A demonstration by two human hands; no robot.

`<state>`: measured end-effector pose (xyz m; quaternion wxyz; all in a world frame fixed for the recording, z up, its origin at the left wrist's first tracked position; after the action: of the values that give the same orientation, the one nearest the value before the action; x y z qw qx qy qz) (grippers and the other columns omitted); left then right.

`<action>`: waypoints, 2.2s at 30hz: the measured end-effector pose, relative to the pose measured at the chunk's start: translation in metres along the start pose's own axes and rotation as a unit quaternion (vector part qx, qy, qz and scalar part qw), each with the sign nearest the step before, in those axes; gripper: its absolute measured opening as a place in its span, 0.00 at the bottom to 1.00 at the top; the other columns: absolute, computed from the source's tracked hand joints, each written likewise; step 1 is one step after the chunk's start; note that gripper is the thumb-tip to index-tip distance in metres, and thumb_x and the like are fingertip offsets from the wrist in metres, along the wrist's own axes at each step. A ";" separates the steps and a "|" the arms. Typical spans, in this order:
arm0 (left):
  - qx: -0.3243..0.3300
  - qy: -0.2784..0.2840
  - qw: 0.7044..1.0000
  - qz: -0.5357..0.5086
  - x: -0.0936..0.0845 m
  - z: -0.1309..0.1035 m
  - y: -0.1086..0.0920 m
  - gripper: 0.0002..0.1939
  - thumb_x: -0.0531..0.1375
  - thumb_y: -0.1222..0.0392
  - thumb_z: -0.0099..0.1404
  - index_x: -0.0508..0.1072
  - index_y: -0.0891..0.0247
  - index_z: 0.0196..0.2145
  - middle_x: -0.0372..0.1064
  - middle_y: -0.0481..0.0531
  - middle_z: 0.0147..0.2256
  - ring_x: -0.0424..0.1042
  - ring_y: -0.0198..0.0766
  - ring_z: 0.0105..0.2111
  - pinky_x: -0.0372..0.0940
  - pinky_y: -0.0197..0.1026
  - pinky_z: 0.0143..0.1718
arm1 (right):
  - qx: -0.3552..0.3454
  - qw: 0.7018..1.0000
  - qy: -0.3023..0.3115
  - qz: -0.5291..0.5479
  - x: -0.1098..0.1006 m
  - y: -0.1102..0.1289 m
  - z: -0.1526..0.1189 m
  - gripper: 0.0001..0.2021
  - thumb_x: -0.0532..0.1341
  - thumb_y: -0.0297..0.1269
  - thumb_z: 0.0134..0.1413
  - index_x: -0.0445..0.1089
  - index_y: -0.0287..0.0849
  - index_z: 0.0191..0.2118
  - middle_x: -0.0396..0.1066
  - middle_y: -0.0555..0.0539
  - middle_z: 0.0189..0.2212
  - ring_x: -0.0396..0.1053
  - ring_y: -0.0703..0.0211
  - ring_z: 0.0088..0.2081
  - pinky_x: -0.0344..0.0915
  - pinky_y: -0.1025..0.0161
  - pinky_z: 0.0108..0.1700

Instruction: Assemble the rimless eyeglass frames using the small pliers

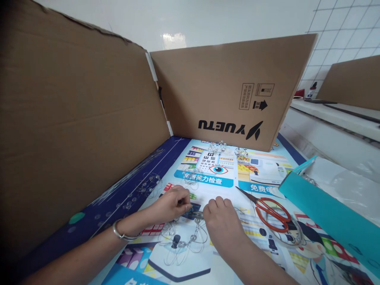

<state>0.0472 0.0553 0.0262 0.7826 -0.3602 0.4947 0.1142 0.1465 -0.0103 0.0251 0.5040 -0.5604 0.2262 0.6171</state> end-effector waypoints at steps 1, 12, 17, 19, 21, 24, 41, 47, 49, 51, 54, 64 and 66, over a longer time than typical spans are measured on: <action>-0.001 -0.003 1.000 0.004 0.000 0.000 0.000 0.06 0.56 0.65 0.57 0.63 0.64 0.23 0.63 0.44 0.22 0.62 0.33 0.26 0.55 0.36 0.35 | 0.000 1.000 -0.003 -0.001 0.000 0.000 0.000 0.06 0.57 0.24 0.46 0.64 0.41 0.31 0.62 0.48 0.28 0.56 0.55 0.32 0.47 0.57 0.32; -0.032 0.049 0.998 -0.008 0.000 0.004 0.001 0.05 0.57 0.63 0.56 0.65 0.64 0.24 0.64 0.44 0.22 0.62 0.32 0.25 0.54 0.34 0.32 | -0.011 1.000 0.000 0.007 0.001 0.002 0.000 0.08 0.55 0.22 0.45 0.66 0.40 0.32 0.62 0.46 0.28 0.56 0.55 0.32 0.48 0.57 0.32; -0.070 0.030 0.996 -0.056 -0.002 -0.007 0.006 0.06 0.58 0.64 0.57 0.66 0.65 0.23 0.65 0.45 0.24 0.63 0.32 0.27 0.56 0.34 0.31 | -0.008 1.000 0.004 0.012 0.000 0.002 0.000 0.08 0.55 0.23 0.45 0.66 0.40 0.32 0.63 0.46 0.28 0.57 0.54 0.32 0.48 0.57 0.32; -0.082 0.010 0.994 -0.077 -0.002 -0.012 0.011 0.06 0.58 0.64 0.57 0.66 0.65 0.23 0.65 0.46 0.24 0.64 0.33 0.28 0.57 0.34 0.32 | -0.012 1.000 0.006 0.012 0.000 0.003 0.000 0.08 0.54 0.23 0.45 0.66 0.39 0.32 0.62 0.46 0.28 0.57 0.54 0.32 0.48 0.56 0.31; -0.088 -0.012 0.991 -0.098 -0.001 -0.016 0.015 0.07 0.58 0.65 0.57 0.64 0.65 0.23 0.65 0.46 0.24 0.64 0.33 0.28 0.57 0.34 0.32 | -0.016 1.000 0.004 0.011 0.000 0.004 -0.001 0.08 0.54 0.23 0.45 0.67 0.39 0.33 0.62 0.46 0.28 0.57 0.54 0.32 0.48 0.56 0.32; -0.081 -0.033 0.988 -0.129 0.000 -0.018 0.015 0.08 0.58 0.66 0.57 0.63 0.65 0.23 0.65 0.46 0.25 0.64 0.32 0.28 0.58 0.34 0.31 | -0.020 1.000 -0.002 0.011 0.001 0.005 -0.001 0.09 0.55 0.23 0.45 0.67 0.39 0.34 0.62 0.46 0.28 0.57 0.55 0.32 0.49 0.56 0.32; -0.052 -0.096 0.992 -0.065 -0.007 -0.023 0.005 0.09 0.57 0.67 0.57 0.62 0.64 0.21 0.65 0.48 0.25 0.65 0.36 0.31 0.59 0.41 0.37 | -0.030 1.000 -0.002 -0.004 -0.005 0.010 0.002 0.06 0.56 0.26 0.48 0.66 0.39 0.34 0.61 0.46 0.28 0.57 0.55 0.32 0.50 0.56 0.33; -0.076 -0.106 0.990 -0.061 -0.005 -0.024 0.006 0.10 0.58 0.68 0.56 0.61 0.64 0.20 0.65 0.47 0.24 0.65 0.37 0.32 0.59 0.40 0.36 | -0.040 0.999 -0.013 -0.018 -0.008 0.014 0.003 0.06 0.55 0.26 0.49 0.66 0.39 0.34 0.61 0.46 0.28 0.57 0.54 0.32 0.51 0.56 0.32; -0.082 -0.110 0.989 -0.060 -0.005 -0.025 0.006 0.10 0.57 0.68 0.56 0.61 0.63 0.20 0.65 0.48 0.24 0.65 0.37 0.32 0.60 0.40 0.36 | -0.043 0.999 -0.015 -0.023 -0.009 0.015 0.003 0.07 0.54 0.26 0.50 0.66 0.39 0.35 0.61 0.46 0.28 0.57 0.54 0.31 0.51 0.56 0.32; -0.087 -0.112 0.988 -0.059 -0.005 -0.026 0.007 0.10 0.57 0.68 0.55 0.61 0.63 0.20 0.65 0.48 0.25 0.65 0.37 0.32 0.60 0.40 0.36 | -0.044 0.999 -0.017 -0.026 -0.010 0.015 0.003 0.07 0.54 0.25 0.50 0.66 0.39 0.35 0.61 0.46 0.28 0.57 0.54 0.31 0.51 0.56 0.31; -0.088 -0.112 0.988 -0.059 -0.005 -0.026 0.008 0.10 0.57 0.68 0.55 0.61 0.63 0.20 0.66 0.48 0.25 0.65 0.37 0.31 0.60 0.41 0.36 | -0.043 0.999 -0.018 -0.027 -0.010 0.015 0.003 0.07 0.54 0.25 0.50 0.66 0.39 0.35 0.61 0.46 0.27 0.57 0.54 0.31 0.51 0.56 0.31; -0.071 -0.092 0.991 -0.060 -0.004 -0.023 0.004 0.09 0.57 0.69 0.56 0.61 0.63 0.21 0.66 0.48 0.26 0.65 0.37 0.31 0.60 0.40 0.35 | -0.049 0.999 -0.009 -0.010 -0.006 0.012 0.003 0.06 0.55 0.25 0.49 0.66 0.39 0.34 0.61 0.47 0.27 0.57 0.55 0.31 0.50 0.57 0.31; -0.069 -0.085 0.992 -0.060 -0.004 -0.023 0.003 0.09 0.56 0.69 0.56 0.61 0.63 0.21 0.66 0.48 0.26 0.65 0.36 0.31 0.59 0.39 0.35 | -0.049 0.999 -0.010 -0.007 -0.005 0.011 0.003 0.06 0.56 0.24 0.49 0.65 0.39 0.34 0.61 0.47 0.26 0.57 0.55 0.31 0.49 0.57 0.31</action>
<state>0.0278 0.0426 0.0221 0.8005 -0.4314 0.3947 0.1317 0.1346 -0.0141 0.0272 0.4824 -0.5802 0.1867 0.6291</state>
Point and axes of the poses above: each hand's wrist, its own z-axis towards the middle knuckle, its own x-axis out of the palm, y = z × x, the point moved 8 cm from there along z, towards the middle knuckle
